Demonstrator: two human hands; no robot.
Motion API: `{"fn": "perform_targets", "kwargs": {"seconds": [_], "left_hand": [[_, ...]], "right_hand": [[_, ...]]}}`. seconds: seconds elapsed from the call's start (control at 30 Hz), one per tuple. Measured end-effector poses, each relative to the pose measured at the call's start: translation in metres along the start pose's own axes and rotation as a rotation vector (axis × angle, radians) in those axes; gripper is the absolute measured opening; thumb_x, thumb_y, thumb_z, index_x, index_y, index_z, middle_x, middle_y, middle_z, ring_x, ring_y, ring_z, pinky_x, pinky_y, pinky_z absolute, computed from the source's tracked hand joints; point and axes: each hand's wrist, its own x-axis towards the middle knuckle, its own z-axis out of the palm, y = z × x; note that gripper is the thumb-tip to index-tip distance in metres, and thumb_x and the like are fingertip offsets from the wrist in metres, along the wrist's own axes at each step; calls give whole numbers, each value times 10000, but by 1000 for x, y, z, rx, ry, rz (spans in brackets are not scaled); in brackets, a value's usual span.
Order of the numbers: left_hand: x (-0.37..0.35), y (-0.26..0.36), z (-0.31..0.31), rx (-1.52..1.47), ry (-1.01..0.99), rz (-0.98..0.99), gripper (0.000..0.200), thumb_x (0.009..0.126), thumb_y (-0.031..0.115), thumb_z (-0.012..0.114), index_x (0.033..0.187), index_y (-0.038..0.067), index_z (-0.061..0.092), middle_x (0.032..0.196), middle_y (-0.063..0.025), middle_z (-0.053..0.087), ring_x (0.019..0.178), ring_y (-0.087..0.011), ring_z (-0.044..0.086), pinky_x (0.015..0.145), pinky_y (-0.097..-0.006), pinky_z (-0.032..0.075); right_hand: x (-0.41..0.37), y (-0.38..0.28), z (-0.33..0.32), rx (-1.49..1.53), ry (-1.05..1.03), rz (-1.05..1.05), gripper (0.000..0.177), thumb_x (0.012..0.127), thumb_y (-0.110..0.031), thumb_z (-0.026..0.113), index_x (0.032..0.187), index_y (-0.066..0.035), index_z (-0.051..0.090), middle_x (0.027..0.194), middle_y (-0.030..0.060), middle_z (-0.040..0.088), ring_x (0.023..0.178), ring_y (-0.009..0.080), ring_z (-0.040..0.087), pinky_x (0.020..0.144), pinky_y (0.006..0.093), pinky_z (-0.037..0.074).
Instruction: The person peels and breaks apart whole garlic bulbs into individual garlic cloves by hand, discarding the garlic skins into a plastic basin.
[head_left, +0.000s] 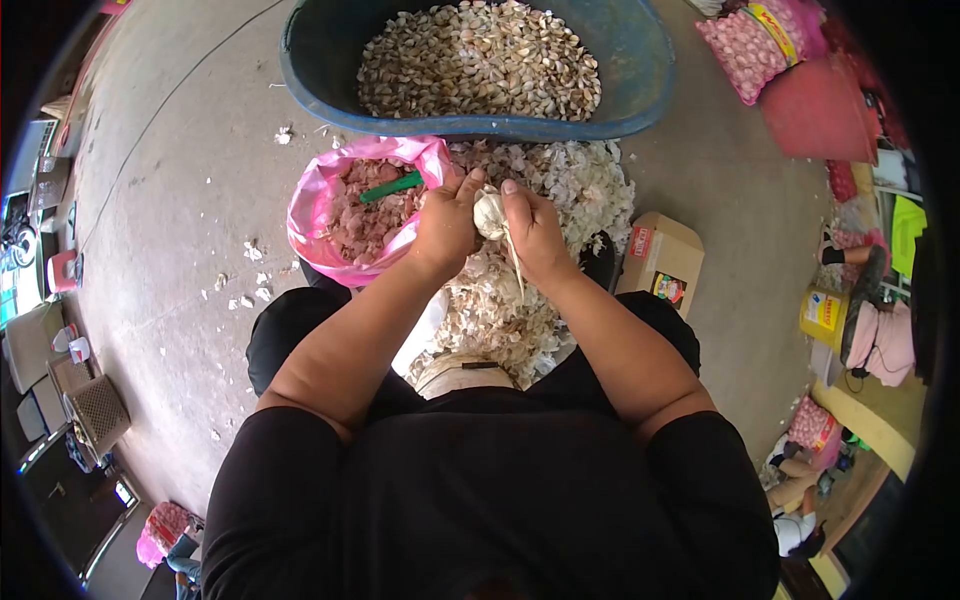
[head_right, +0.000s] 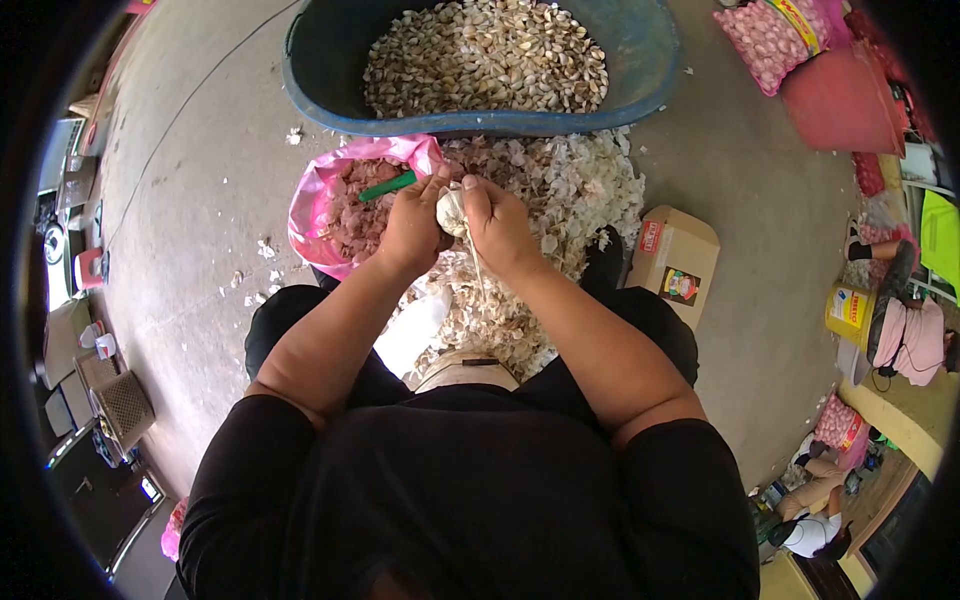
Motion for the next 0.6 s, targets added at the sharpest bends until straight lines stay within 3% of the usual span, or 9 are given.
{"fn": "perform_targets", "kwargs": {"seconds": [0.07, 0.1, 0.2, 0.23, 0.33, 0.37, 0.47, 0.5, 0.6], "left_hand": [[-6, 2, 2, -71, 8, -124, 322, 898, 293, 422, 920, 1, 555, 612, -9, 528, 415, -65, 423, 353, -206, 320], [-3, -3, 4, -79, 19, -11, 361, 899, 328, 411, 966, -7, 527, 657, -32, 547, 519, -87, 485, 440, -216, 387], [-1, -18, 12, 414, 81, 471, 362, 887, 340, 424, 829, -10, 499, 607, -149, 557, 565, -267, 553, 532, -335, 427], [-4, -17, 11, 505, 63, 465, 348, 881, 315, 434, 802, -18, 494, 605, -213, 526, 587, -339, 548, 545, -383, 424], [-8, -9, 17, 436, 93, 475, 309, 878, 260, 435, 766, -22, 493, 607, -230, 511, 589, -350, 542, 541, -388, 415], [-7, -9, 19, 426, 104, 537, 283, 875, 222, 424, 734, -14, 495, 575, -173, 522, 525, -275, 538, 495, -346, 415], [-18, 14, 23, 272, 79, 213, 222, 890, 159, 405, 859, -23, 528, 683, -34, 527, 621, -103, 469, 558, -248, 400], [-12, 11, 20, 59, 42, 89, 226, 882, 185, 402, 825, 7, 529, 643, -15, 502, 565, -93, 451, 495, -234, 373], [-5, 10, 24, -165, 139, -73, 225, 882, 219, 367, 815, 47, 496, 549, -21, 451, 417, -108, 405, 370, -237, 312]], "right_hand": [[5, 6, 1, -44, 82, -23, 355, 886, -288, 413, 786, 21, 557, 638, 163, 565, 588, 262, 552, 556, 344, 406], [6, 7, 2, -66, 123, -33, 355, 887, -285, 410, 793, 22, 560, 645, 165, 568, 587, 260, 550, 557, 341, 407], [4, 3, 2, -144, 117, -67, 339, 886, -267, 407, 819, 23, 569, 642, 162, 567, 576, 245, 540, 558, 338, 407], [1, 0, 4, -140, 146, -83, 336, 886, -260, 403, 805, 22, 566, 639, 162, 565, 576, 239, 538, 558, 337, 406], [-3, -10, 9, -136, 203, -122, 332, 886, -246, 392, 762, 18, 551, 626, 158, 552, 565, 222, 529, 550, 333, 402], [-4, -13, 8, -136, 203, -127, 331, 885, -244, 390, 749, 17, 543, 619, 153, 544, 555, 218, 524, 541, 329, 398], [-3, -11, 3, -140, 192, -154, 343, 882, -248, 392, 697, 13, 515, 592, 117, 521, 512, 205, 497, 505, 313, 377], [-3, -8, 1, -142, 187, -164, 350, 881, -251, 395, 678, 12, 505, 582, 101, 514, 496, 200, 486, 491, 306, 369], [3, 2, -2, 163, 146, -86, 332, 881, -260, 391, 680, -18, 497, 565, 52, 494, 468, 191, 466, 459, 303, 362]]}}
